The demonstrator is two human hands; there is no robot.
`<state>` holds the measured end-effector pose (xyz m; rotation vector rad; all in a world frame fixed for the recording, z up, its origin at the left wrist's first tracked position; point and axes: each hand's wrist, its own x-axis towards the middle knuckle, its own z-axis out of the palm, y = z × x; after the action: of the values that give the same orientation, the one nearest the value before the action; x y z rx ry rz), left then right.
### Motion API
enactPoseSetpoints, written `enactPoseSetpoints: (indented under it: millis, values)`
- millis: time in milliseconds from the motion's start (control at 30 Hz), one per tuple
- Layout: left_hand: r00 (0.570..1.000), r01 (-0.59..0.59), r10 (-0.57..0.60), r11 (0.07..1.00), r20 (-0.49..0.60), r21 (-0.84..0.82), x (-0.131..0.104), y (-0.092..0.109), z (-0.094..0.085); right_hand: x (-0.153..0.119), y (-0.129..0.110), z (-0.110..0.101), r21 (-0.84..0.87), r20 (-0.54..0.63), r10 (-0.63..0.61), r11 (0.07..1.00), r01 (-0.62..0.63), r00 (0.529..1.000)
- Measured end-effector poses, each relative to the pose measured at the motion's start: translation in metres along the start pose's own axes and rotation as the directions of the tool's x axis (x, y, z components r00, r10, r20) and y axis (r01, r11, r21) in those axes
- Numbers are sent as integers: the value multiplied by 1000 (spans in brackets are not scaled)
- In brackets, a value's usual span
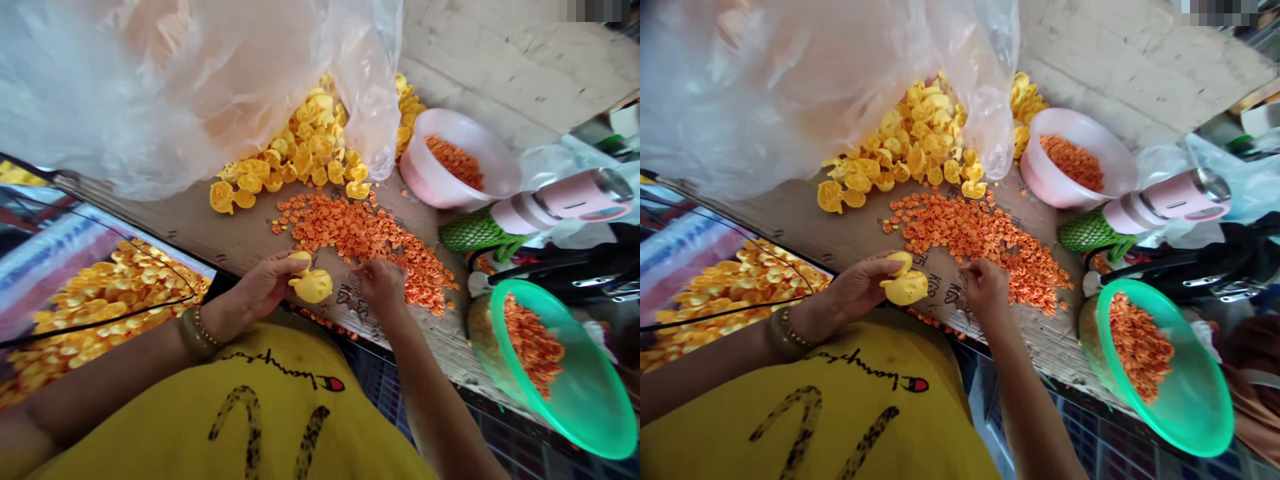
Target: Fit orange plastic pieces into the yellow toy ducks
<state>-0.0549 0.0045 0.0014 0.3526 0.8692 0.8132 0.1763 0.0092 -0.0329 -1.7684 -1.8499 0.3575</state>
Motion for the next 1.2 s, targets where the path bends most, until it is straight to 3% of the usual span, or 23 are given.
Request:
enactPoseSetpoints:
  millis: [67,133,233,333,433,567,667,867,1200]
  values:
    - [999,17,-17,1000,-31,1,-2,0,1,-7,-20,-6,308,-26,108,947,-95,994]
    - [999,17,-17,1000,-37,4,-5,1,2,-18,-44,-11,565,2,199,808,-166,980]
    - [999,31,-31,999,28,32,-9,2,5,-34,-76,-10,699,80,178,691,-183,981]
    - [993,94,-96,995,67,30,-11,0,6,-47,-89,-4,694,123,91,704,-151,988]
    - [983,167,-161,984,91,-66,-12,-5,3,-54,-88,-1,671,160,105,718,-186,981]
    - [971,236,-238,956,6,-173,-11,-8,2,-63,-82,-2,666,166,107,721,-192,980]
    - [962,256,-268,951,-50,-174,-10,-8,3,-69,-80,-2,596,112,13,799,-78,994]
    - [957,288,-290,951,-7,-110,-9,-9,5,-70,-83,-5,392,-80,-210,892,224,975]
    - [953,293,-300,948,-42,-127,-7,-11,4,-68,-87,-2,304,-106,-313,893,331,944]
